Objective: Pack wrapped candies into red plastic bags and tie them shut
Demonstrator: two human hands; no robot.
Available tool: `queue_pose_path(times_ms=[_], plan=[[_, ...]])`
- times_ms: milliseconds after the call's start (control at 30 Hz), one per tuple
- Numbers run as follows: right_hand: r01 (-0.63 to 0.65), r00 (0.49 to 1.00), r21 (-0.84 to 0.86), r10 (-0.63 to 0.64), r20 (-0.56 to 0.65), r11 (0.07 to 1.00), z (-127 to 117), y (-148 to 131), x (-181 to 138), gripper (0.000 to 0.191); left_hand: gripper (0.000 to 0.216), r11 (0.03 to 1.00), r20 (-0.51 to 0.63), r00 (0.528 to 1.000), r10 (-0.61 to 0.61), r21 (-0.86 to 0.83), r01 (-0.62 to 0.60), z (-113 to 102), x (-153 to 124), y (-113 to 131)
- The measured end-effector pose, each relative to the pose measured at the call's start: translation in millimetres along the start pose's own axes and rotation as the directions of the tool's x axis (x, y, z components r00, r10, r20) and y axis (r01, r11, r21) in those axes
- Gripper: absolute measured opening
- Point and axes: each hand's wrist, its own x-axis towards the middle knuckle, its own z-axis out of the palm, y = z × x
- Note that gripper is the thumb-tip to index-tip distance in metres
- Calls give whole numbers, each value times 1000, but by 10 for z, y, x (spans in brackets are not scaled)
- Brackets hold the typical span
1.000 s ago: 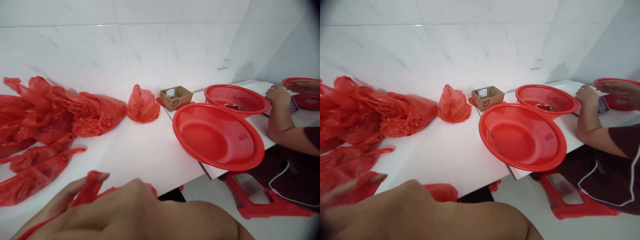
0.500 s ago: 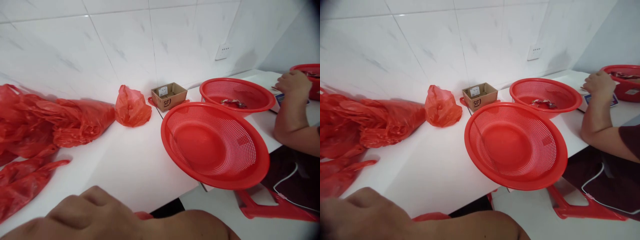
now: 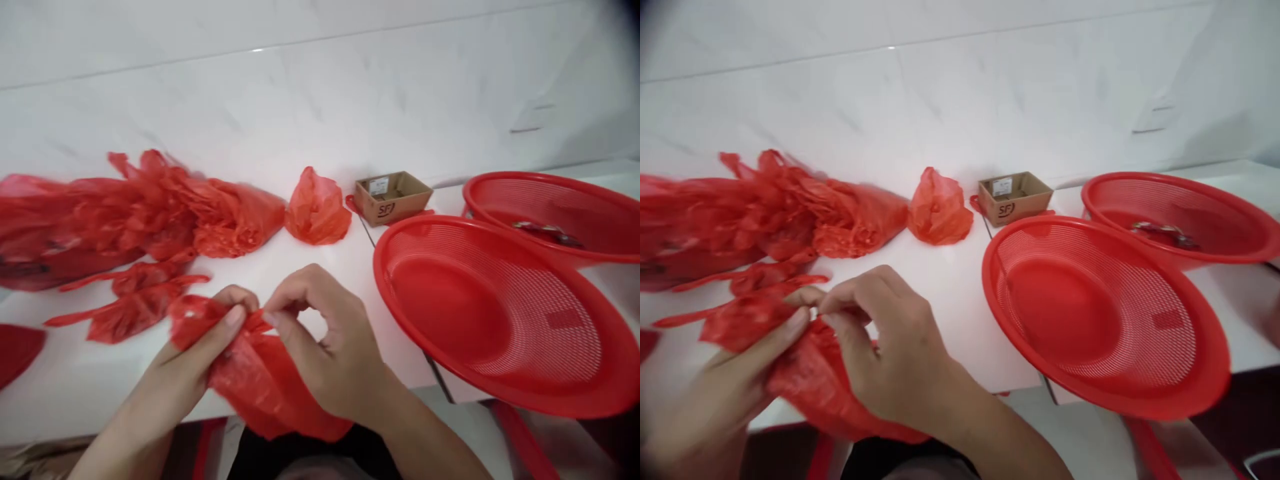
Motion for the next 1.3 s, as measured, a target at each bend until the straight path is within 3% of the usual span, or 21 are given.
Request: queue_pose_path(times_ms=[133,233,300,367,433,567,733,867,933,1000,1100,1200,1300], plan=[[127,986,-27,-123,117,992,39,-199,-74,18,22,996,159,987,-25,-77,38,-53,46,89],[164,936,11,-159,313,986,78,-275,-151,18,18,999,184,982,38,16,-42,-136,-43,127],[155,935,21,-154,321,988,131,-231,-171,17,14,994,203,977,59,83,-78,-182,-121,134],[89,968,-29,-80,237,996,209,-120,-166,16,12,988,261,964,58,125,-93,-202,-192,129],[-72,967,-86,90,237,994,302,19,-158,19,11,969,292,953,80,202,-143,-198,-248,112],[-375,832,-108,385,399,921,461,217,-205,31,19,806,179,937,299,478,-348,-185,-313,23],[-518,791,-54,503,350,853,514,249,-248,38,28,582,69,813,578,664,-470,-250,-278,-166],[-537,757,9,476,448,844,510,237,-199,34,28,466,26,667,744,694,-548,-315,-203,-225],[-528,761,21,462,455,849,506,218,-174,28,27,437,25,630,776,700,-566,-347,-180,-207],[-465,817,-2,429,385,885,508,177,-152,23,29,430,51,643,764,704,-566,-379,-169,-171],[-320,901,-84,331,281,944,508,114,-116,20,34,442,122,712,691,709,-550,-446,-170,-135],[-319,912,-130,341,229,939,411,227,-111,23,35,518,95,792,603,709,-479,-604,-208,-242],[-472,877,-122,479,34,873,173,637,-217,24,31,684,-108,880,463,674,-278,-854,-301,-590]])
